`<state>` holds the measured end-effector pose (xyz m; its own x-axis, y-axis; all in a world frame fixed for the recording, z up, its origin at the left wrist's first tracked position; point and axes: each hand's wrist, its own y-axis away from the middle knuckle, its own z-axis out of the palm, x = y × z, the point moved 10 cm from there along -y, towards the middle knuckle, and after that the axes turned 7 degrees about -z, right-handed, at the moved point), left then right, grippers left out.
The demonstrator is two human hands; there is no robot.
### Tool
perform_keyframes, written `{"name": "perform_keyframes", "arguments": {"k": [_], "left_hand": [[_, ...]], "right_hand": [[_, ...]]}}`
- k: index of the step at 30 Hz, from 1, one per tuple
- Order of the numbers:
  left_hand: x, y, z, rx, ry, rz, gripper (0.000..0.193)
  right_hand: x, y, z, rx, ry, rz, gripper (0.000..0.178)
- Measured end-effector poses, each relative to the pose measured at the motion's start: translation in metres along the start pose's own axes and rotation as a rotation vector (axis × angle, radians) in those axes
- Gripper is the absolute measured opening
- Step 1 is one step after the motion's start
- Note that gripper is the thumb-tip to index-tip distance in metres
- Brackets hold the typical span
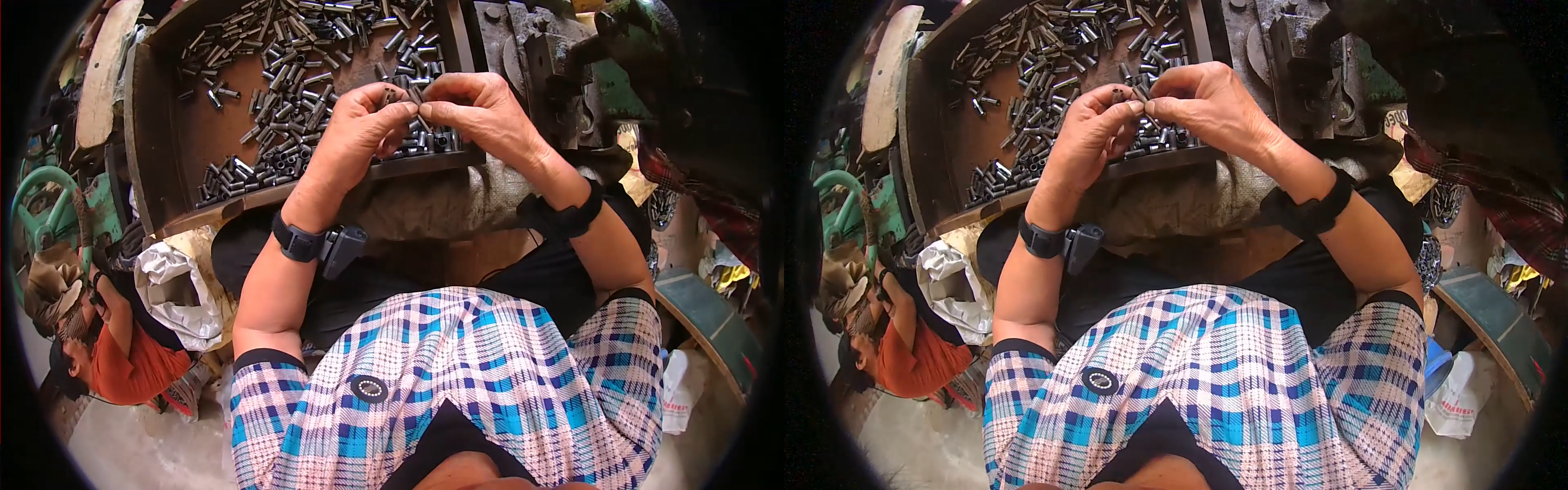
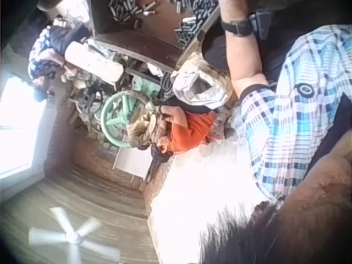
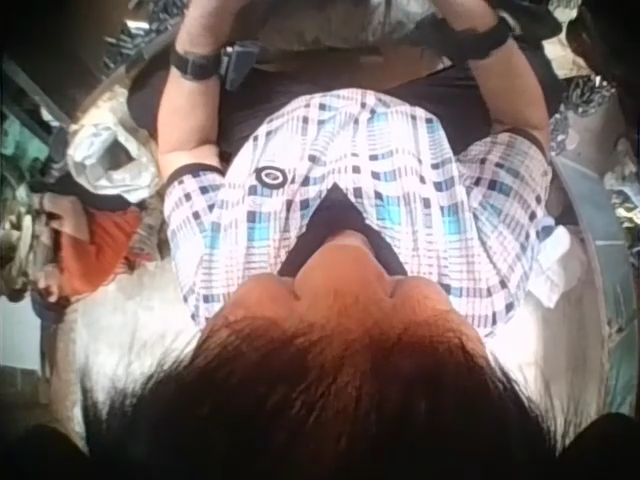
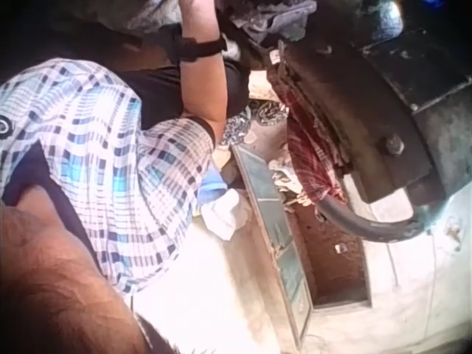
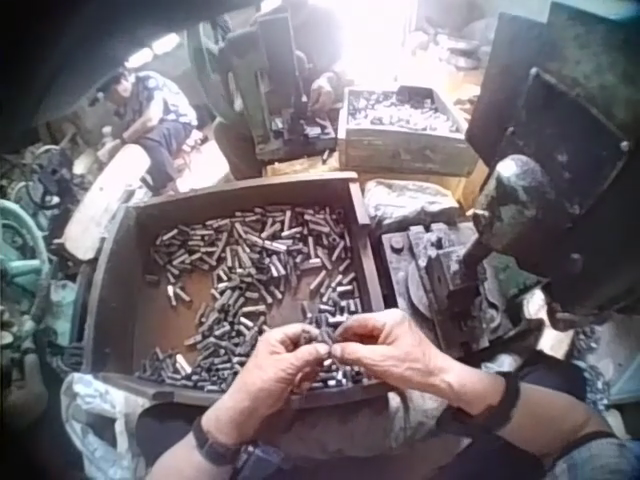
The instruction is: Picking up and inspecting small metal bolts from a wooden tray and periodically placing them into a press machine for processing.
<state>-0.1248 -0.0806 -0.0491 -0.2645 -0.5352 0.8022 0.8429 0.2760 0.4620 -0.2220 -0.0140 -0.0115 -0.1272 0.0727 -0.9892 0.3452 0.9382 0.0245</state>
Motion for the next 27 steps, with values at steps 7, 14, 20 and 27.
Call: {"name": "perform_keyframes", "arguments": {"k": [7, 14, 20, 27], "left_hand": [[0.005, 0.001, 0.002, 0.006, -0.222, 0.039, 0.015], [0.002, 0.004, 0.01, -0.01, -0.362, 0.006, 0.015], [0.003, 0.004, 0.015, 0.037, -0.505, -0.014, 0.016], [0.003, 0.002, -0.007, 0.113, -0.212, 0.019, 0.02]], "right_hand": [[0.006, 0.003, 0.01, -0.072, -0.131, 0.033, 0.028], [0.0, 0.004, 0.009, -0.067, -0.055, 0.04, 0.022], [-0.014, -0.005, -0.031, 0.222, 0.101, -0.114, 0.022], [0.003, 0.002, -0.02, 0.148, -0.072, 0.075, 0.019]]}}
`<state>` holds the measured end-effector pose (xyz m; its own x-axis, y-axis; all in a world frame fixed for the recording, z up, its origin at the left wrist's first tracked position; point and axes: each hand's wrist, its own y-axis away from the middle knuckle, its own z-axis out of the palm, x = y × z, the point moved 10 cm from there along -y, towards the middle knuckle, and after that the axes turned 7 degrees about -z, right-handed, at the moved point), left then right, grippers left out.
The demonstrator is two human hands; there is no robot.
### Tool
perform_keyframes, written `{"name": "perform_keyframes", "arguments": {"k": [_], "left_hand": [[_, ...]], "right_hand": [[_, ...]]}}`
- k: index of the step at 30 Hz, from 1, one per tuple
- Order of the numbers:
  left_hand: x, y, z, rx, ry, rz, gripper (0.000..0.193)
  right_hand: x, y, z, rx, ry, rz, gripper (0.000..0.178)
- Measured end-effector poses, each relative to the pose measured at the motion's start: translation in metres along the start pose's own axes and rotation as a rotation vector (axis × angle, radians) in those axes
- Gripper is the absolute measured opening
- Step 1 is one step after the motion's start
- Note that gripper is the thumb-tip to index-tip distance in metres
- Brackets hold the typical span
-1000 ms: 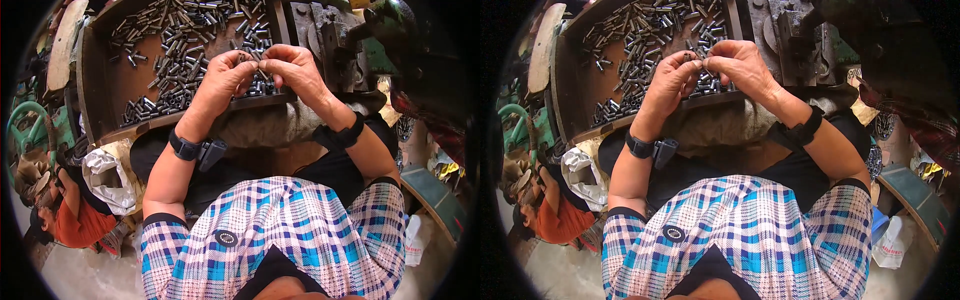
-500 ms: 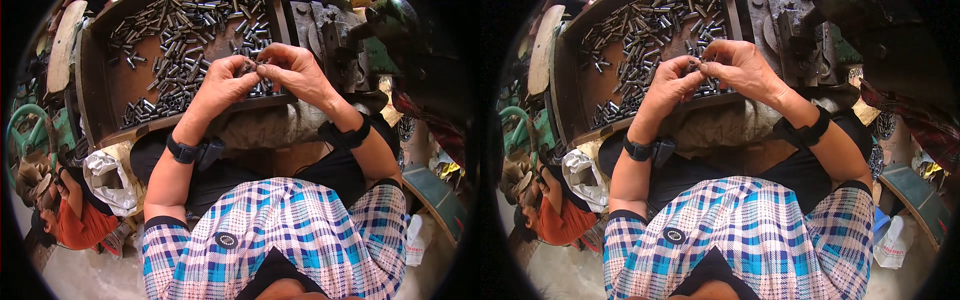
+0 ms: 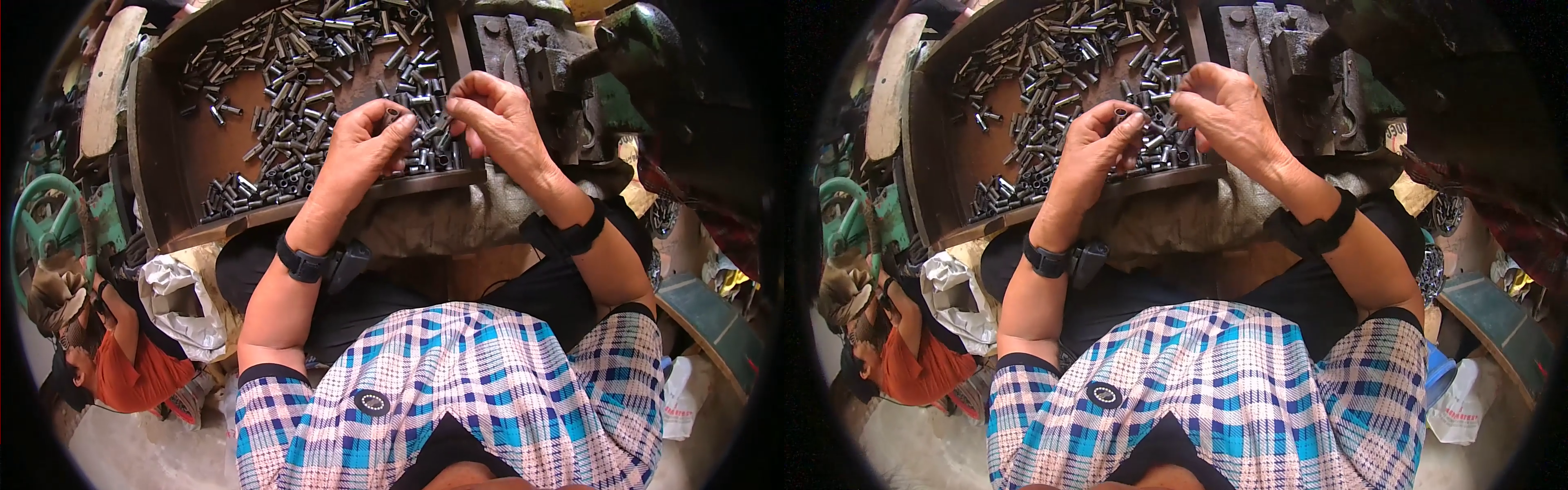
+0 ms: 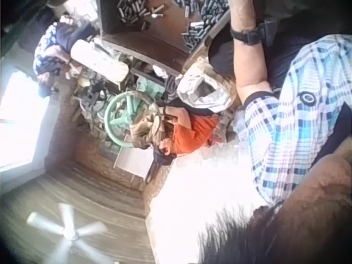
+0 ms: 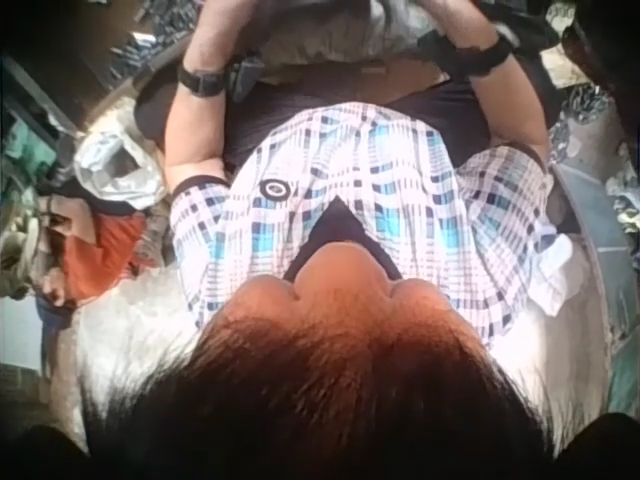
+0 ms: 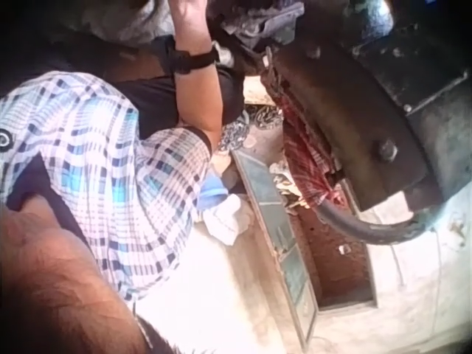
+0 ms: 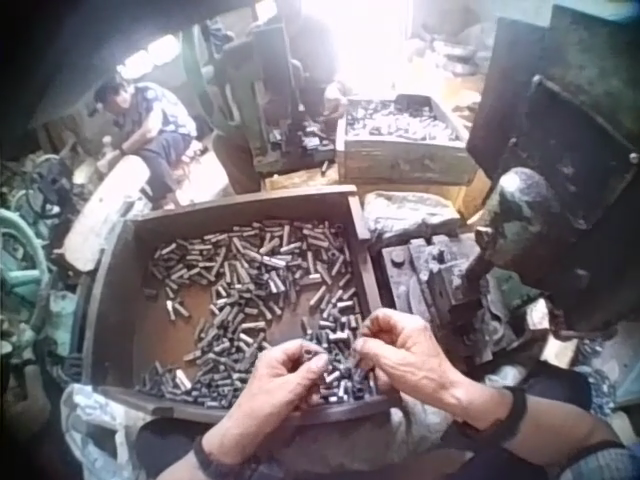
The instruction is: Picking up and inspecting small metal bolts from a wooden tray and periodically placing them into a press machine for processing.
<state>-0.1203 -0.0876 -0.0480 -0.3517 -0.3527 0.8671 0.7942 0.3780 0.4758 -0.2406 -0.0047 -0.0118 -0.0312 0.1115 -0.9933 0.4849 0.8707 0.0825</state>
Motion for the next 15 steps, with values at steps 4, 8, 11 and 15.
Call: {"name": "perform_keyframes", "arguments": {"k": [4, 8, 11, 15], "left_hand": [[0.0, -0.001, -0.002, -0.028, 0.215, -0.036, 0.018], [0.003, 0.0, -0.001, -0.038, 0.301, -0.034, 0.019], [0.003, -0.001, 0.001, -0.047, 0.329, -0.027, 0.021], [0.003, 0.0, 0.002, -0.068, 0.317, -0.021, 0.022]], "right_hand": [[0.011, 0.004, 0.001, -0.008, -0.144, 0.088, 0.015], [0.015, 0.004, 0.008, -0.028, -0.251, 0.072, 0.014], [0.018, 0.005, 0.008, -0.016, -0.339, 0.087, 0.012], [0.02, 0.007, 0.012, -0.031, -0.369, 0.085, 0.012]]}}
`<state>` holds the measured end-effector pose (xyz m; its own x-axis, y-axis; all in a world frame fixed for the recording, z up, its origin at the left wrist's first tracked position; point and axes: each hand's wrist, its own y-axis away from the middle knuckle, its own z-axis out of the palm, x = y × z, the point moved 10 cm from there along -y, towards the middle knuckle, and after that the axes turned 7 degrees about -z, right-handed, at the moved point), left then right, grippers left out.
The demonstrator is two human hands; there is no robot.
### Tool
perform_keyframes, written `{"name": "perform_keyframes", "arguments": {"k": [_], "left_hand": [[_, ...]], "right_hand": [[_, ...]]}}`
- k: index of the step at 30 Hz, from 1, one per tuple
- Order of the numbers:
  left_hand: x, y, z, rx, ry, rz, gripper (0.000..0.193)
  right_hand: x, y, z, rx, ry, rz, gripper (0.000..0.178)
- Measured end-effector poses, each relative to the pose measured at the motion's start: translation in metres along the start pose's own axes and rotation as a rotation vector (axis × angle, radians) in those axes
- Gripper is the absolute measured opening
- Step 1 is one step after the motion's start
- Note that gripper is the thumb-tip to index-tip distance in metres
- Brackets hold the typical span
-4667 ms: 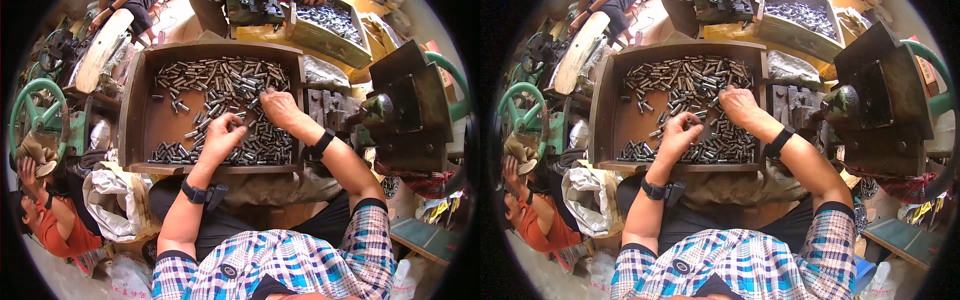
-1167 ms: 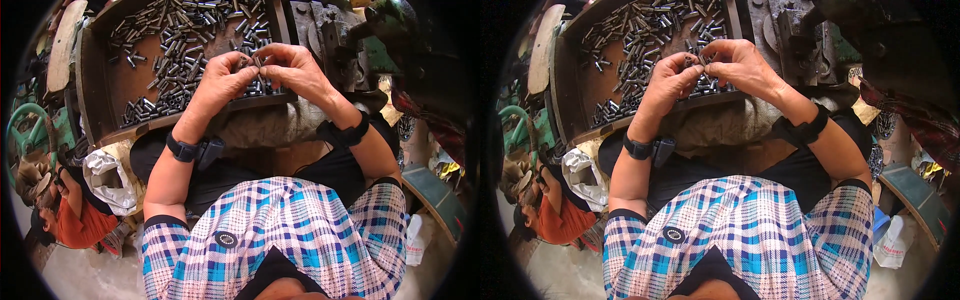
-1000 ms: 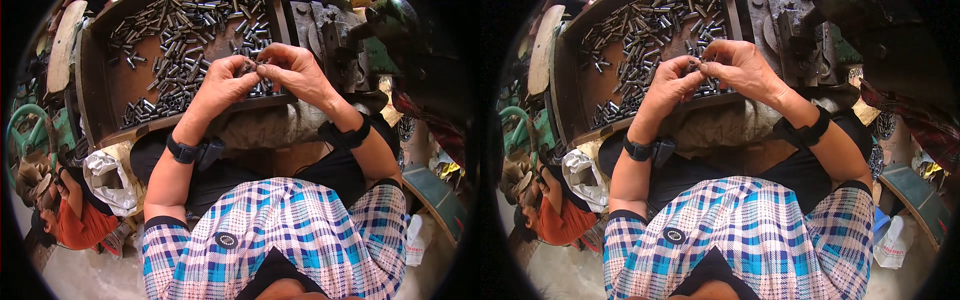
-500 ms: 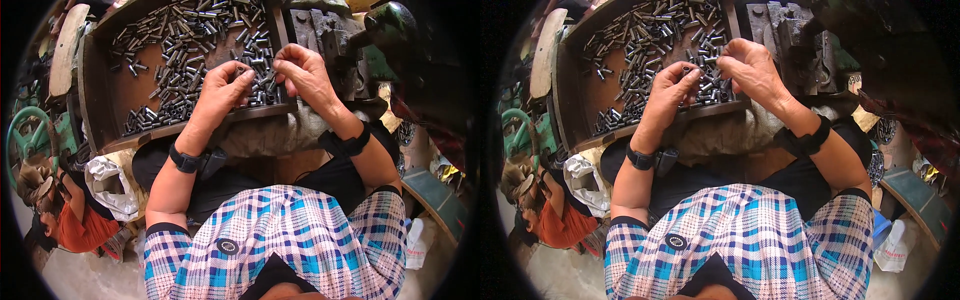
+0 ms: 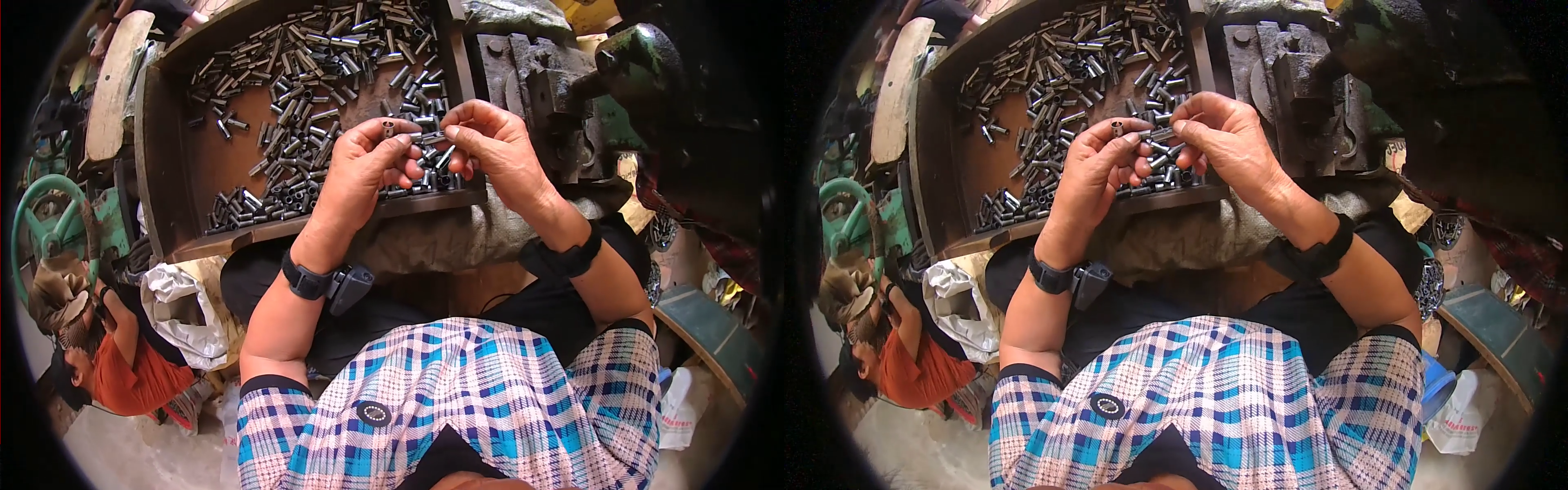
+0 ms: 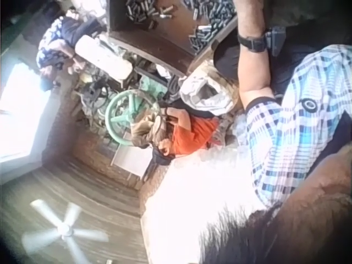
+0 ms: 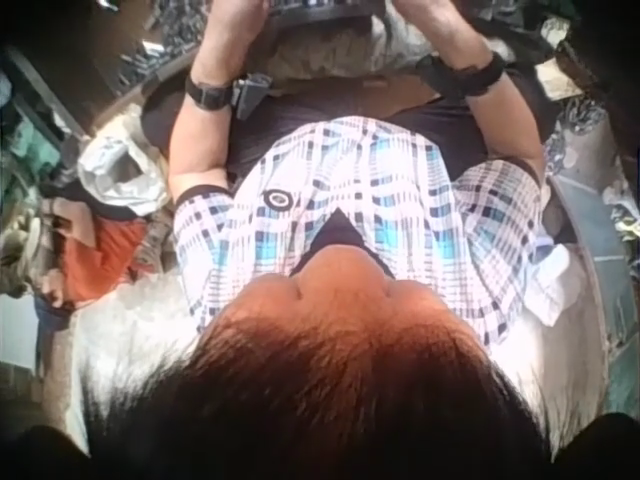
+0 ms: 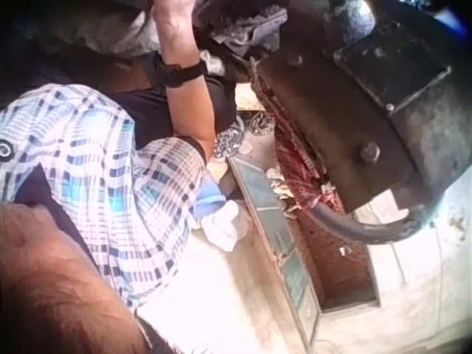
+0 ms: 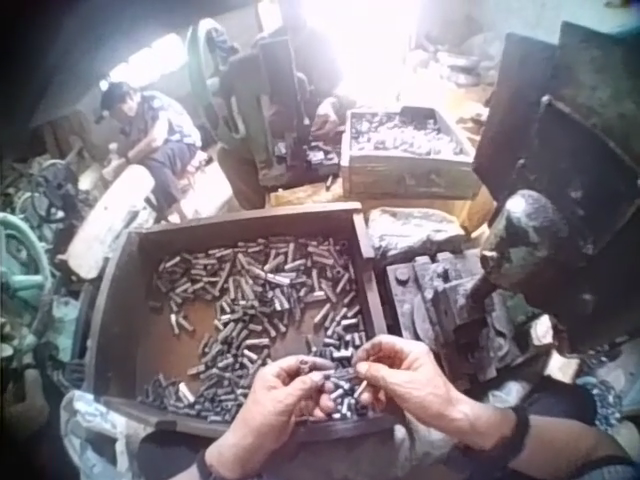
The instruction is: Picking up and inspecting small metal bolts from a wooden tray and periodically placing them into a press machine for processing.
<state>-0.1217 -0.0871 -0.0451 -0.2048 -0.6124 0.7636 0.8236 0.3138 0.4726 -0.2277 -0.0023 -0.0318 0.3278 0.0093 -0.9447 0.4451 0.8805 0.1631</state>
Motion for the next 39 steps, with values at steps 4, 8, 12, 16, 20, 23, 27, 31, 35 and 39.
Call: {"name": "perform_keyframes", "arguments": {"k": [4, 8, 12, 16, 20, 23, 27, 31, 35, 39], "left_hand": [[0.0, 0.001, 0.003, -0.01, 0.032, -0.009, 0.02], [-0.002, 0.0, 0.002, 0.011, -0.019, -0.02, 0.022], [-0.001, 0.0, 0.003, 0.027, -0.024, -0.021, 0.022], [-0.004, 0.001, 0.005, 0.026, -0.059, -0.036, 0.023], [0.011, 0.011, 0.018, 0.153, -0.494, 0.152, 0.026], [0.025, 0.023, 0.035, 0.143, -0.819, 0.422, 0.025], [0.028, 0.025, 0.036, 0.074, -0.788, 0.394, 0.029], [0.007, 0.016, 0.039, -0.183, -0.168, -0.014, 0.044], [0.01, 0.023, 0.038, -0.284, -0.079, -0.097, 0.051], [0.001, 0.017, 0.037, -0.193, -0.204, -0.094, 0.05]], "right_hand": [[0.001, 0.0, -0.004, 0.033, -0.03, 0.017, 0.012], [0.002, 0.0, -0.004, 0.04, -0.056, 0.015, 0.013], [0.006, 0.001, -0.004, 0.036, -0.068, 0.045, 0.014], [0.007, 0.002, -0.005, 0.041, -0.082, 0.048, 0.015], [0.005, 0.003, -0.003, 0.051, -0.058, 0.078, 0.014], [0.006, 0.003, -0.002, -0.021, -0.041, 0.128, 0.013], [0.011, 0.004, 0.003, -0.103, -0.131, 0.249, 0.011], [0.014, 0.005, 0.009, -0.206, -0.341, 0.34, 0.009], [0.006, 0.009, 0.028, -0.32, -0.358, 0.319, 0.011], [0.008, 0.005, 0.014, -0.289, -0.265, 0.294, 0.01]]}}
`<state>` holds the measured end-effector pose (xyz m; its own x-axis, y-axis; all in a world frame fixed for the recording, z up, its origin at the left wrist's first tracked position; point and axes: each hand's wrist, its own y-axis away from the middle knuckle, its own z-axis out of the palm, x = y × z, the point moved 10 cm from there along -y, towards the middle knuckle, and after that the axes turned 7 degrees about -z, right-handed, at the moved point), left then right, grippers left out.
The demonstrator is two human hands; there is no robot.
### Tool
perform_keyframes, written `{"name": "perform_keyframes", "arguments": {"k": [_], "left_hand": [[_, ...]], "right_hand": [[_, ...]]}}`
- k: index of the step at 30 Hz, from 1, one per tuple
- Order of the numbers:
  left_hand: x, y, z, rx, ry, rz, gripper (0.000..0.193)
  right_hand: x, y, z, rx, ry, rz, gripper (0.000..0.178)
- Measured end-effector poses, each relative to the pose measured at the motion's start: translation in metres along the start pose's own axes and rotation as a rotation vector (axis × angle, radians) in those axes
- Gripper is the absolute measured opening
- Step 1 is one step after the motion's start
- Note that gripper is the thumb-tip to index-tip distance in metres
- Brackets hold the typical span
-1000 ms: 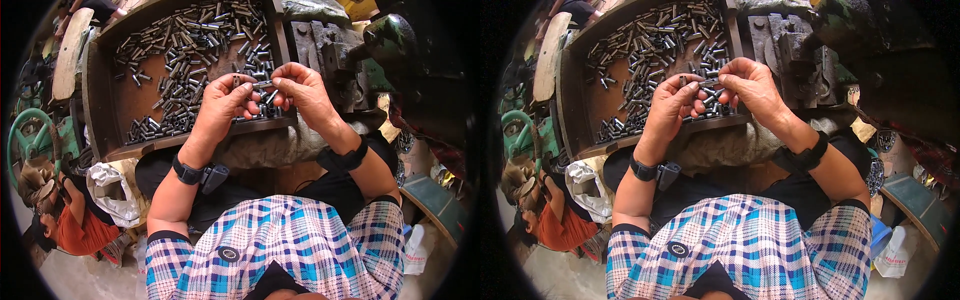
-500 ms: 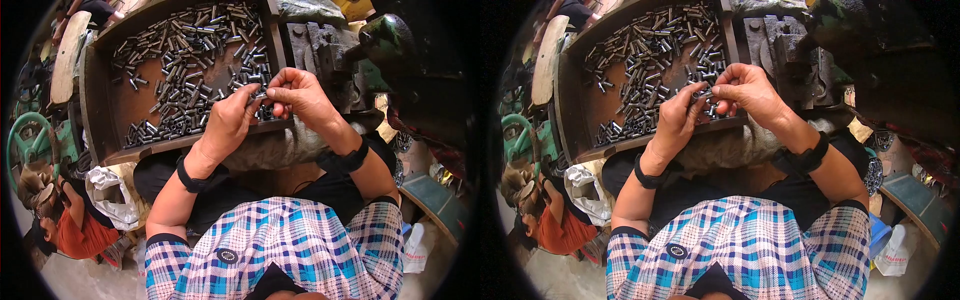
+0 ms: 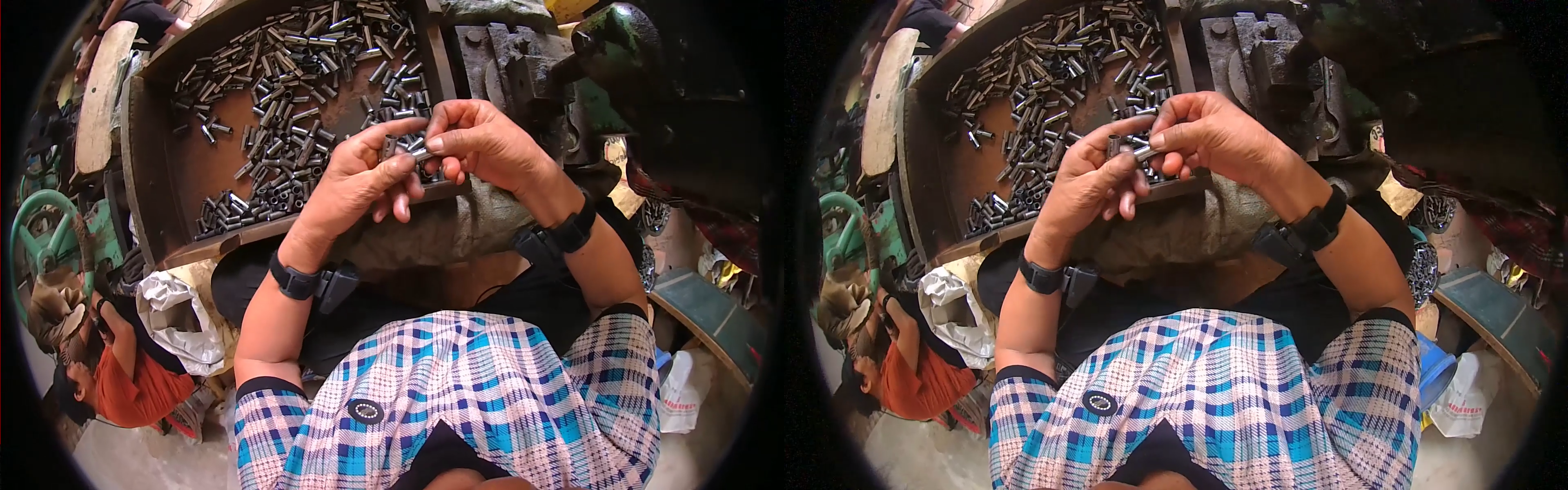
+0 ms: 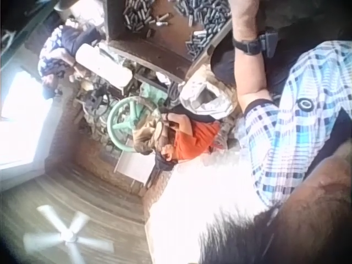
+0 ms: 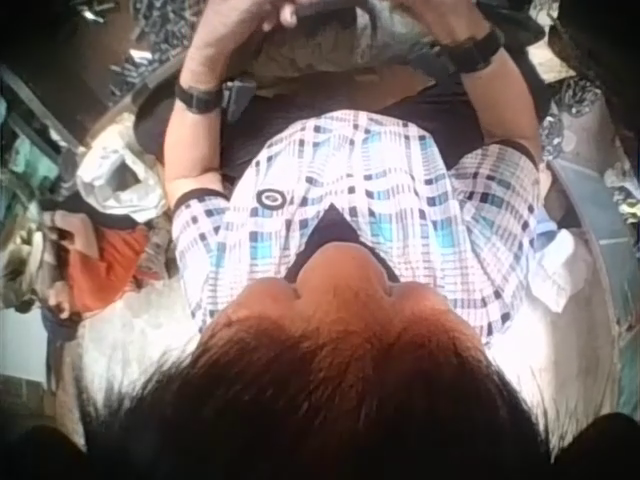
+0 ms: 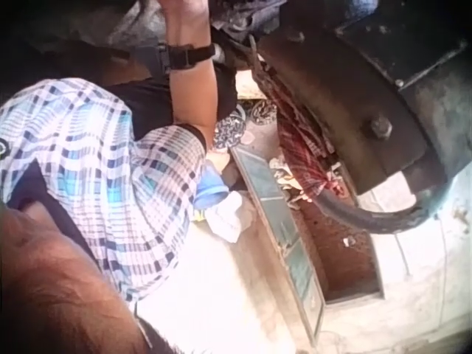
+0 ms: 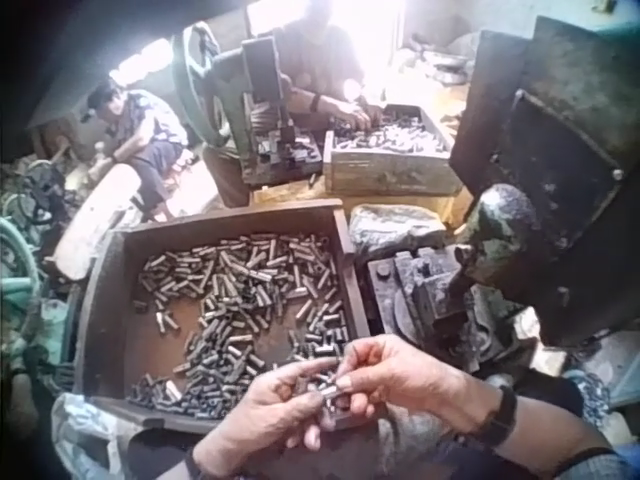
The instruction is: Picking up and inspecting small metal bolts from a wooden tray and periodically placing them into a press machine for processing.
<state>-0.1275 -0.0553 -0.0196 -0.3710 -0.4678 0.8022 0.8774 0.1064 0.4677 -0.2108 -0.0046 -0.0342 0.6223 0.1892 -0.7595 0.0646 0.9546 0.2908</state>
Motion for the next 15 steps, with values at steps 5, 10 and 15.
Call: {"name": "perform_keyframes", "arguments": {"k": [5, 10, 15], "left_hand": [[0.01, 0.003, -0.01, 0.099, -0.014, 0.097, 0.045], [-0.001, -0.001, 0.0, -0.038, 0.117, 0.006, 0.045], [-0.005, -0.004, 0.002, 0.013, 0.023, 0.003, 0.044]], "right_hand": [[-0.006, -0.001, -0.002, 0.066, 0.031, -0.012, 0.011], [-0.009, 0.005, 0.006, 0.041, 0.102, 0.038, 0.011], [0.002, 0.003, -0.001, 0.081, 0.109, 0.028, 0.011]]}}
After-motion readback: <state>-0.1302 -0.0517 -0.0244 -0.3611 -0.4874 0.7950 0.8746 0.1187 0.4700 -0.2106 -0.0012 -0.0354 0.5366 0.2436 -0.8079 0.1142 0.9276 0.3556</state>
